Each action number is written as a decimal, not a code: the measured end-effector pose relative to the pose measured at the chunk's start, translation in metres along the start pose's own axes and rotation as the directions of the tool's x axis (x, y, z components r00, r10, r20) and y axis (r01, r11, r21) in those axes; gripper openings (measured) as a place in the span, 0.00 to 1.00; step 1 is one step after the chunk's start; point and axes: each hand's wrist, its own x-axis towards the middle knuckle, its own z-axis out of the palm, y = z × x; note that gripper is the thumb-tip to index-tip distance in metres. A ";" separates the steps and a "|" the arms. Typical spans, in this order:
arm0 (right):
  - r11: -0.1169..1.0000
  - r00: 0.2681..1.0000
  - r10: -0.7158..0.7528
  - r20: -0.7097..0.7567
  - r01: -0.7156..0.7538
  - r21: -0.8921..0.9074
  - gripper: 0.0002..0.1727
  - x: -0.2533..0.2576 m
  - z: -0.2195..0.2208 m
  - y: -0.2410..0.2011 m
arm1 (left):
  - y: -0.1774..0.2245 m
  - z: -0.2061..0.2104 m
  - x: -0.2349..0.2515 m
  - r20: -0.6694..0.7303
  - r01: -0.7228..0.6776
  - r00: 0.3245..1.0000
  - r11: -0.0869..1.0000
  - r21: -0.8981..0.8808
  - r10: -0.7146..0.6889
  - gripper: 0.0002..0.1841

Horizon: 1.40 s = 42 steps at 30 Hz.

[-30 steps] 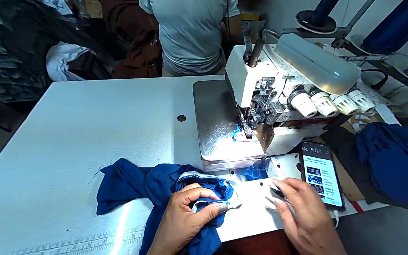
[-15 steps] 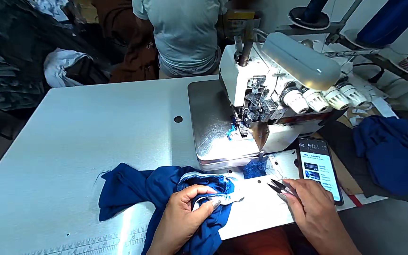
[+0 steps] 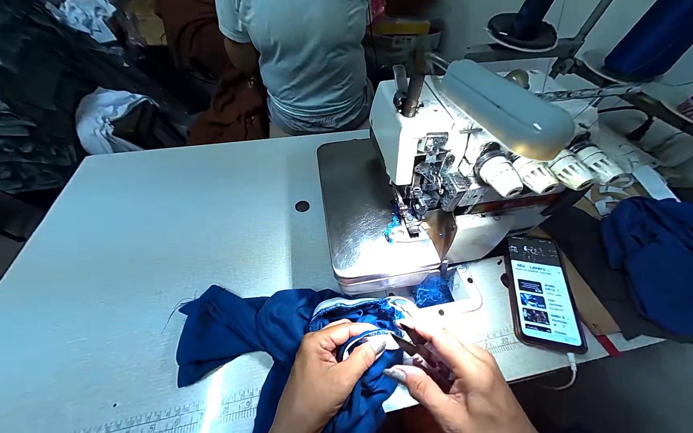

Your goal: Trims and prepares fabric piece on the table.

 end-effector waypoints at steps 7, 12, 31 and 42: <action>0.911 0.955 0.260 0.141 -0.291 0.292 0.04 0.014 -0.002 0.008 | -0.005 -0.008 0.000 0.066 -0.020 0.998 0.997 -0.078 0.025 0.05; 0.974 0.993 0.118 0.024 -0.120 0.194 0.07 0.011 0.008 0.016 | -0.006 -0.006 -0.004 0.004 0.051 0.999 0.931 -0.361 -0.054 0.04; 0.986 0.997 -0.051 -0.063 0.040 -0.161 0.19 -0.004 0.015 -0.006 | -0.003 0.005 -0.003 -0.132 0.030 0.989 0.971 -0.236 -0.063 0.04; 0.990 0.997 0.074 -0.027 -0.076 -0.115 0.17 -0.002 0.009 -0.020 | -0.004 0.004 -0.003 -0.128 0.006 0.991 0.981 -0.194 -0.032 0.04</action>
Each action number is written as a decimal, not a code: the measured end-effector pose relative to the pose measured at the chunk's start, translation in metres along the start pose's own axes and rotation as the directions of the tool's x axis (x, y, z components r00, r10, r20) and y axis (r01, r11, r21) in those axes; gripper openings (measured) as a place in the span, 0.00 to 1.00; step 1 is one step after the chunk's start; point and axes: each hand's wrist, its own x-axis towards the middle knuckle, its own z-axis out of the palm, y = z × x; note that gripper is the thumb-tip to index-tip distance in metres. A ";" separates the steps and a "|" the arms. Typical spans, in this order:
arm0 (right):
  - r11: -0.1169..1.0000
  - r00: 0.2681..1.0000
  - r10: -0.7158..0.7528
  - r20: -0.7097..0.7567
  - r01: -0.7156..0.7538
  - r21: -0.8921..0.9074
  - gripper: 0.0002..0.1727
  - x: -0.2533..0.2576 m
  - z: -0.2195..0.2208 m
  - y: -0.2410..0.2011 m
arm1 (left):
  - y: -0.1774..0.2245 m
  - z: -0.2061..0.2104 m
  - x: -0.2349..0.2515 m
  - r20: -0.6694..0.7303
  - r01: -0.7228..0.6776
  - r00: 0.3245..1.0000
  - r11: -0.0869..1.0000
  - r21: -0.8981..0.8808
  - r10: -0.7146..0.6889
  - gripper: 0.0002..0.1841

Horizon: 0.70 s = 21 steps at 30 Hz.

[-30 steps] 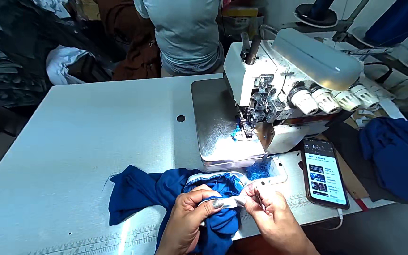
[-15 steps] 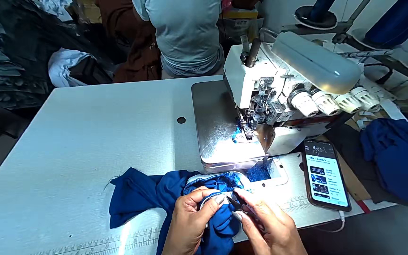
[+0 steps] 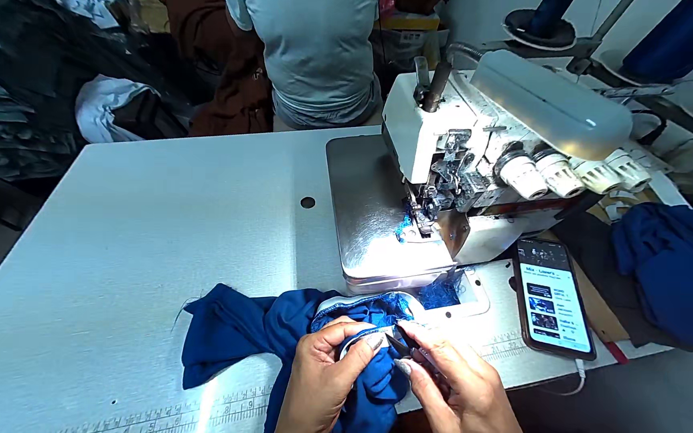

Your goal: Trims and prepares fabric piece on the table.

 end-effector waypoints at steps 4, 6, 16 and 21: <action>1.000 1.000 -0.013 -0.010 0.013 0.010 0.17 0.000 0.001 0.002 | 0.000 0.001 0.000 -0.008 0.001 1.000 1.000 -0.008 -0.001 0.04; 0.998 0.997 -0.066 -0.038 0.066 -0.007 0.18 -0.002 0.006 0.010 | -0.001 0.000 0.000 -0.008 -0.001 1.000 1.000 -0.011 0.001 0.05; 0.997 0.995 -0.059 -0.077 0.062 0.046 0.18 -0.004 0.015 0.012 | -0.002 0.000 -0.001 -0.004 -0.019 1.000 1.000 0.000 0.019 0.04; 0.991 0.982 -0.064 -0.180 0.084 0.107 0.17 -0.010 0.030 0.018 | -0.001 0.000 -0.001 -0.009 0.007 1.000 1.000 -0.027 -0.007 0.04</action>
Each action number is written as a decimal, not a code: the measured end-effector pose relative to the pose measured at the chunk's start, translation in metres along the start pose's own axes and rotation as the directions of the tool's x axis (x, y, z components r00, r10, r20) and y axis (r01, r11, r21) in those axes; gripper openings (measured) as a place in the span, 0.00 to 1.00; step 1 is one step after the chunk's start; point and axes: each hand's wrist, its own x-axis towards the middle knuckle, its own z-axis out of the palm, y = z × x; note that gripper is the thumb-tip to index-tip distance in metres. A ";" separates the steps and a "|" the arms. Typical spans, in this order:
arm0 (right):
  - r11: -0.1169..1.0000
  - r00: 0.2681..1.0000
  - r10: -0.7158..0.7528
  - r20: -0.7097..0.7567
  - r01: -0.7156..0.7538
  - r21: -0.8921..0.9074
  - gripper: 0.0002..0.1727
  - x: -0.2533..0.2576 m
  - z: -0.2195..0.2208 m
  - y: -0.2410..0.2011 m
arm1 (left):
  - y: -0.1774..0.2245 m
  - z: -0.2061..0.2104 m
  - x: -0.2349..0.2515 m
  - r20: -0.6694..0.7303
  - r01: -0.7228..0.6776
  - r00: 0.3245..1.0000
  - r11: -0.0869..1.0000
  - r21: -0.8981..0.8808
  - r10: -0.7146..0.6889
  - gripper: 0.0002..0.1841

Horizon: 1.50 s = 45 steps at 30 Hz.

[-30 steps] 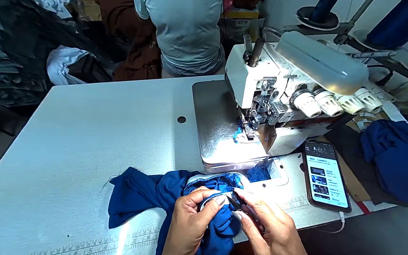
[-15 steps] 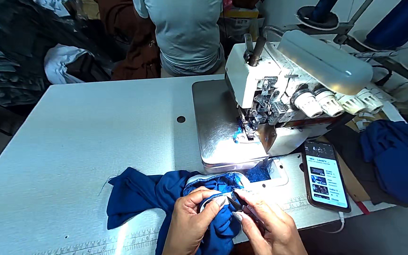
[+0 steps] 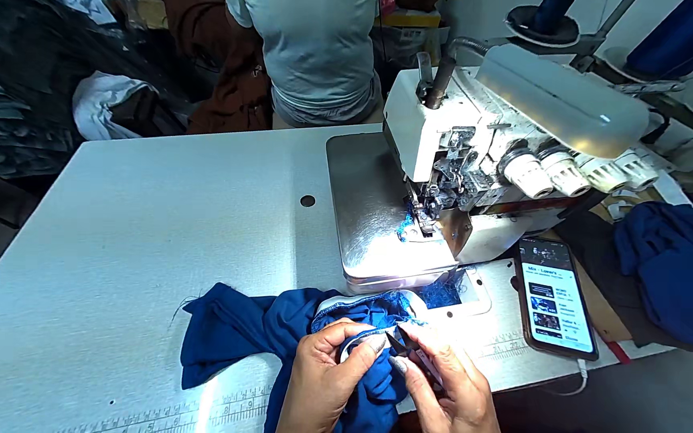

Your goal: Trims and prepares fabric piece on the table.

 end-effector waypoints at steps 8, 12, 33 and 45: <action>0.998 1.000 -0.002 0.028 0.003 -0.057 0.15 0.005 -0.007 -0.008 | -0.003 -0.001 0.000 0.015 -0.036 0.999 0.999 0.038 0.036 0.05; 0.973 0.987 0.160 0.034 -0.164 0.161 0.14 0.007 -0.008 -0.014 | -0.002 0.001 -0.001 -0.012 -0.053 0.998 0.997 0.059 0.054 0.04; 0.993 0.998 0.060 0.012 -0.061 0.104 0.16 0.006 -0.005 -0.003 | -0.006 -0.001 -0.001 0.017 -0.132 0.991 0.985 0.112 0.131 0.02; 0.852 0.917 0.382 -0.118 -0.300 0.429 0.15 0.022 -0.028 0.003 | -0.009 -0.007 -0.003 0.037 -0.161 0.987 0.984 0.079 0.159 0.03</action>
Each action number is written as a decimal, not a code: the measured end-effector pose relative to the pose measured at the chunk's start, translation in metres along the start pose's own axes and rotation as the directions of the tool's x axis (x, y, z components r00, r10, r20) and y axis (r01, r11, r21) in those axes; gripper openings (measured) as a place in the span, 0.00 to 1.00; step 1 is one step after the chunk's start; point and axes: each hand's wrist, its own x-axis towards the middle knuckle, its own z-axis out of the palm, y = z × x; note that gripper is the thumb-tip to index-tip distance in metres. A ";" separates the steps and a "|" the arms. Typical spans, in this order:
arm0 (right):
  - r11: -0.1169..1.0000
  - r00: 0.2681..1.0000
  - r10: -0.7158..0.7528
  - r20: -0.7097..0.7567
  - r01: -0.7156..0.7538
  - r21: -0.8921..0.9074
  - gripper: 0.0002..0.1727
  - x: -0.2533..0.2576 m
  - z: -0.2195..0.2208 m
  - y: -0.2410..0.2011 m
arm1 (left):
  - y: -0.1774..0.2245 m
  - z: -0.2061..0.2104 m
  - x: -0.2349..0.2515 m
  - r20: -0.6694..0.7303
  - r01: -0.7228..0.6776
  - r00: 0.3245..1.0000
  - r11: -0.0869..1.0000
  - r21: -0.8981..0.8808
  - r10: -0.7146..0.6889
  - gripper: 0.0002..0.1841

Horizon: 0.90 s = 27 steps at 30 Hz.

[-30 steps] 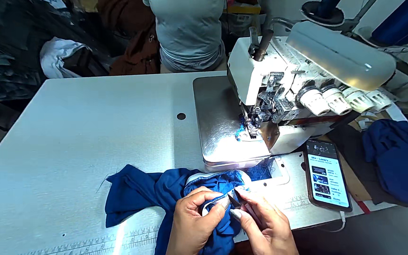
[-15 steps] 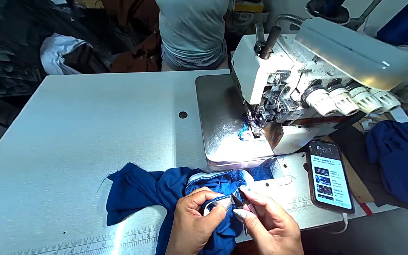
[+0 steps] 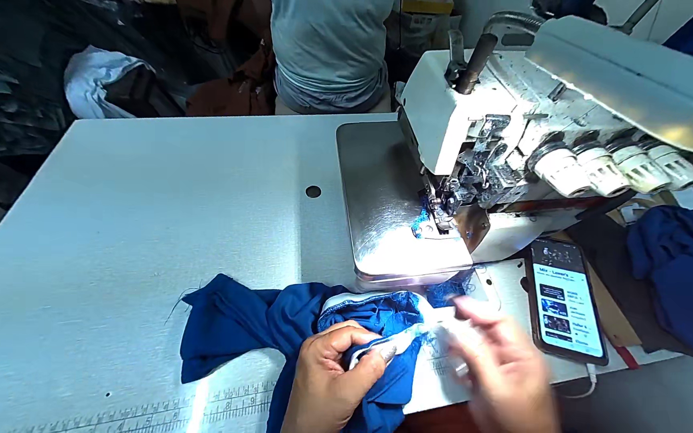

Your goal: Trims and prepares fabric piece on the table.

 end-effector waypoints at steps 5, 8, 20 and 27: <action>0.982 0.996 -0.065 0.055 0.073 -0.172 0.19 0.015 -0.031 -0.024 | 0.002 -0.001 0.002 -0.031 0.055 0.998 0.996 -0.072 -0.058 0.03; 0.965 0.963 -0.133 0.236 0.179 -0.189 0.21 0.008 -0.015 -0.016 | 0.001 0.001 0.004 0.002 0.061 0.998 0.997 -0.039 -0.061 0.03; 0.846 0.932 -0.195 0.307 0.318 -0.428 0.24 0.012 -0.017 -0.007 | 0.001 0.001 0.004 -0.037 0.043 0.998 0.999 -0.005 -0.043 0.03; 0.320 0.899 -0.270 0.344 0.420 -0.849 0.16 0.010 -0.062 0.020 | 0.000 0.010 0.003 -0.117 -0.005 0.993 0.987 0.158 0.024 0.04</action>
